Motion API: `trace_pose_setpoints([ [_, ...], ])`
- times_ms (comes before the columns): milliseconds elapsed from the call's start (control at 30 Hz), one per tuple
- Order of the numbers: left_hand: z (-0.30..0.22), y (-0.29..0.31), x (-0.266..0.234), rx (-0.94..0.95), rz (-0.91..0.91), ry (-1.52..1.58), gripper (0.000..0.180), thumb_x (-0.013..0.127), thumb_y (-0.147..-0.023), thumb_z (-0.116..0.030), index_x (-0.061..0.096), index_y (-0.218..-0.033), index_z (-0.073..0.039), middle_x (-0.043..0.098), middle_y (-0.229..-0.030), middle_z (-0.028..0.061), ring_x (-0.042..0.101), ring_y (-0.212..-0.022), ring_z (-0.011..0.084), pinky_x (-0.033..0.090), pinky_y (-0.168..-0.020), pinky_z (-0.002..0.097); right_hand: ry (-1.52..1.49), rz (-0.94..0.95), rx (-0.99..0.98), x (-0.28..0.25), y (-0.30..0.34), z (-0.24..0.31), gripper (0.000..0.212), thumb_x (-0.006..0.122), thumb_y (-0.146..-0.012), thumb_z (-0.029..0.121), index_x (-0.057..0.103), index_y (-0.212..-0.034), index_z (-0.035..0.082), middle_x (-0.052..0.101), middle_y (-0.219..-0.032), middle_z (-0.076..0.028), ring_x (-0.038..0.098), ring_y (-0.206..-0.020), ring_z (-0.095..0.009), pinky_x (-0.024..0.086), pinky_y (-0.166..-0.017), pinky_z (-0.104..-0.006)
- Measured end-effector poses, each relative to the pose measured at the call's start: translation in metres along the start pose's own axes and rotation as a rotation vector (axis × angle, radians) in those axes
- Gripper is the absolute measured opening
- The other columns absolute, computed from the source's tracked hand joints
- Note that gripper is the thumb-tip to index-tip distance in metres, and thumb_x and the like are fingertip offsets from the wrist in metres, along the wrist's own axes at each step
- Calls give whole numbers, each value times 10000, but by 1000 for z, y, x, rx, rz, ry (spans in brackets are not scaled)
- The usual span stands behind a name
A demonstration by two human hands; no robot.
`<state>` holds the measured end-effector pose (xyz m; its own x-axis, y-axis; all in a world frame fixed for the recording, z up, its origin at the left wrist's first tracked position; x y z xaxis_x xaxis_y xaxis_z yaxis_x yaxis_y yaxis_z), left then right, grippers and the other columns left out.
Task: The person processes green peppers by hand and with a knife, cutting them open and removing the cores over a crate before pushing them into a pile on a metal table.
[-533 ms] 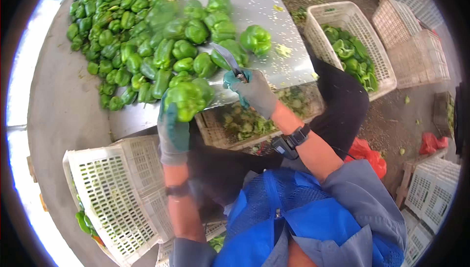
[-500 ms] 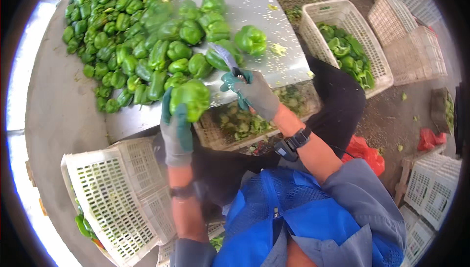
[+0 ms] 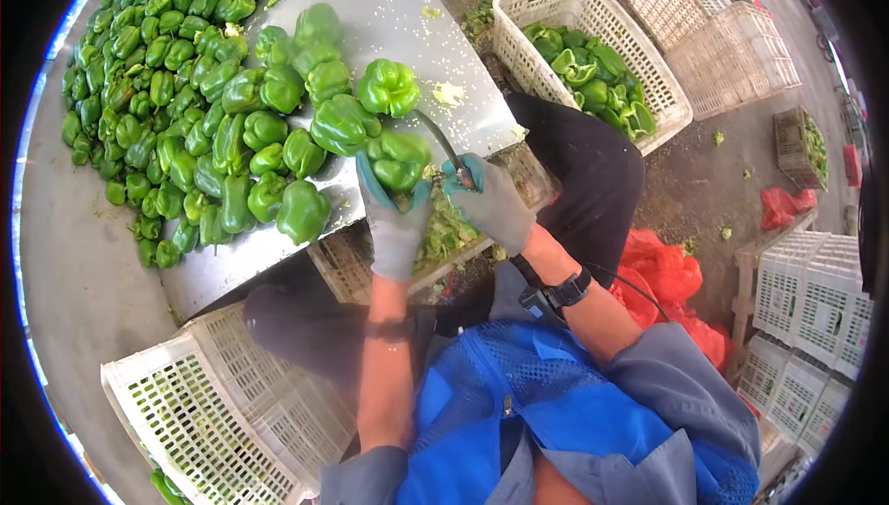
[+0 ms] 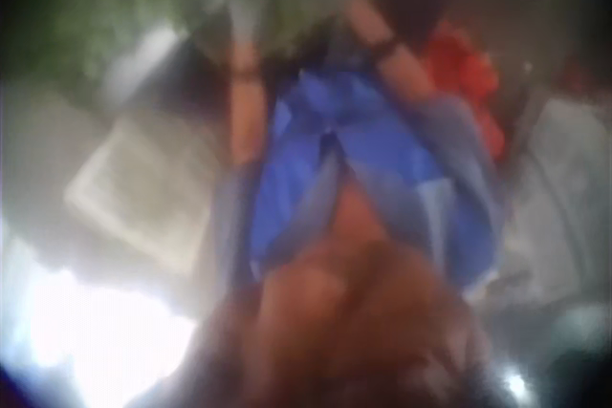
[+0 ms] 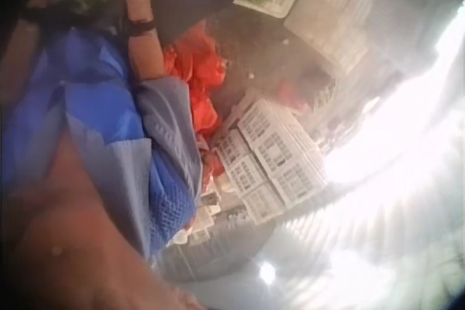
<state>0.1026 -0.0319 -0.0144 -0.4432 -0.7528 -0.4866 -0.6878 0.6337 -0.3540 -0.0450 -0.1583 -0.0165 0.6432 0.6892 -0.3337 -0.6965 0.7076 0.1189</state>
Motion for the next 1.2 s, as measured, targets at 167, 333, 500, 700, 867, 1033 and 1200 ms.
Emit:
trace_pose_setpoints([
  [167, -11, 0, -10, -224, 35, 358, 770, 692, -1103, -190, 304, -1717, 65, 495, -1641, 249, 507, -1502, 317, 392, -1277, 422, 111, -153, -198, 4, 9, 13, 296, 737, -955, 213, 699, -1162, 5, 678, -830, -187, 688, -800, -399, 542, -764, -463],
  [333, -13, 6, -8, -280, 14, 423, 668, 646, -1128, -179, 371, -1695, 43, 606, -1511, 206, 640, -1273, 244, 540, -1100, 380, 230, -73, -174, 15, 18, 22, 363, 763, -937, 268, 662, -1188, 26, 721, -851, -236, 729, -830, -448, 569, -773, -536],
  [500, -16, 15, 14, -369, -24, 478, 664, 637, -1152, -266, 392, -1688, 41, 685, -1381, 171, 661, -1167, 207, 558, -1014, 357, 284, -64, -136, 17, 20, 19, 367, 765, -931, 245, 652, -1174, -6, 716, -829, -243, 731, -805, -445, 584, -767, -527],
  [700, -24, 12, 21, -424, -52, 556, 657, 661, -1087, -110, 414, -1672, 57, 709, -1323, 159, 667, -1096, 176, 566, -965, 328, 372, -24, -177, 11, 25, 22, 450, 779, -920, 229, 646, -1245, -53, 740, -898, -248, 756, -902, -421, 597, -838, -518],
  [867, -21, 7, 20, -405, -39, 432, 647, 693, -1057, -98, 467, -1639, 74, 770, -1123, 125, 682, -931, 142, 586, -845, 322, 520, -81, -213, 15, 25, 28, 547, 747, -940, 186, 600, -1364, -126, 761, -1007, -254, 764, -971, -418, 610, -867, -507],
  [1033, -30, -7, 24, -432, -69, 401, 659, 730, -1042, -120, 489, -1621, 84, 766, -1025, 111, 663, -865, 125, 581, -792, 316, 503, 21, -86, 13, 0, 24, 378, 651, -969, 157, 590, -1252, -87, 740, -1045, -318, 731, -1037, -489, 570, -943, -577],
  [1200, -32, -7, 17, -499, -3, 454, 642, 707, -1082, -165, 469, -1620, 93, 716, -1355, 184, 689, -1178, 219, 574, -1019, 343, 481, -9, -95, 24, -3, 13, 316, 643, -978, 188, 608, -1184, -49, 745, -1071, -313, 716, -1081, -498, 570, -965, -560],
])
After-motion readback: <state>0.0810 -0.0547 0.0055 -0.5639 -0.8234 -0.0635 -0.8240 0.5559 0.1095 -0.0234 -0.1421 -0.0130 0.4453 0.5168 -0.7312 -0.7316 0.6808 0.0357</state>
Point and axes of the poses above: each hand's wrist, its own y-axis away from the middle knuckle, its own x-axis out of the palm, z = x × y, the point moved 3 cm from there along -y, towards the middle knuckle
